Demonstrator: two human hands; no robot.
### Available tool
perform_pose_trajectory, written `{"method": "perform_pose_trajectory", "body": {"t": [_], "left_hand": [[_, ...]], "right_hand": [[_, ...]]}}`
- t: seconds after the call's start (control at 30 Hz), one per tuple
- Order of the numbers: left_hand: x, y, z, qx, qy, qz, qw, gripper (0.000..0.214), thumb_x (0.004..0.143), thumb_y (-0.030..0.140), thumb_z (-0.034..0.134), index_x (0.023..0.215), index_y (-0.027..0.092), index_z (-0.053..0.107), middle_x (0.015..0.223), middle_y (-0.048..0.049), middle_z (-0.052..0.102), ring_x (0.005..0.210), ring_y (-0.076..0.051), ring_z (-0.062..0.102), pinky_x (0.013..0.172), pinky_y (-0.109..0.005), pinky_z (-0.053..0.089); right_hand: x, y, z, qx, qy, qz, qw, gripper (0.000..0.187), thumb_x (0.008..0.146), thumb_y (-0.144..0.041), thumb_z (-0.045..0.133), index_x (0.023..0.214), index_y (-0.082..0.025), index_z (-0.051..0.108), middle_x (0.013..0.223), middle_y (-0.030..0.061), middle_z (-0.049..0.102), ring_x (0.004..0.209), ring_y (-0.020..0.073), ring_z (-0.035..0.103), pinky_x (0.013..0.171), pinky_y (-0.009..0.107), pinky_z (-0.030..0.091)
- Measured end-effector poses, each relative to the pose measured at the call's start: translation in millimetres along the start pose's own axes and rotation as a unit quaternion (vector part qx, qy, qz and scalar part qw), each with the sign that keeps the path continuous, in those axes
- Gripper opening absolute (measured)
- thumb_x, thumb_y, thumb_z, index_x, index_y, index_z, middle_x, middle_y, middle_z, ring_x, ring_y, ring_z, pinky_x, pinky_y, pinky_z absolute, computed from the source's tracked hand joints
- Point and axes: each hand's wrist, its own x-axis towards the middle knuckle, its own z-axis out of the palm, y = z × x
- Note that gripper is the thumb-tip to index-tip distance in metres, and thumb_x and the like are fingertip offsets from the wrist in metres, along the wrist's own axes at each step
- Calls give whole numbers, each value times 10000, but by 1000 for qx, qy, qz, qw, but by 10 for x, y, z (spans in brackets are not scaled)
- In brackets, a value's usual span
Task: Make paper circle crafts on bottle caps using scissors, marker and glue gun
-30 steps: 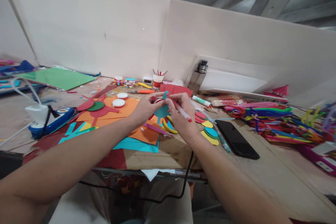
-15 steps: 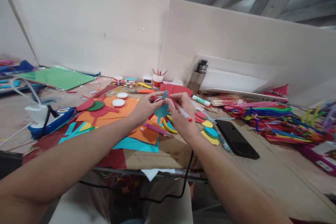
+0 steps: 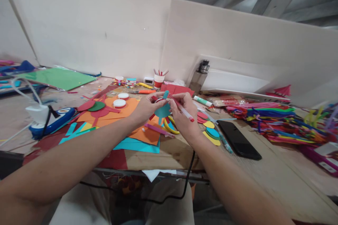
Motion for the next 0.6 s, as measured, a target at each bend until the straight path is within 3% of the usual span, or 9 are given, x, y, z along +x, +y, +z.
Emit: {"method": "perform_pose_trajectory", "body": {"t": [0.6], "left_hand": [[8, -18, -15, 24, 18, 2, 1000, 561, 695, 355, 806, 1198, 131, 701, 971, -90, 747, 800, -183, 665, 780, -327, 526]], "right_hand": [[3, 1, 6, -7, -2, 3, 1000, 149, 892, -356, 614, 919, -229, 539, 793, 4, 649, 708, 169, 640, 660, 325, 513]]}}
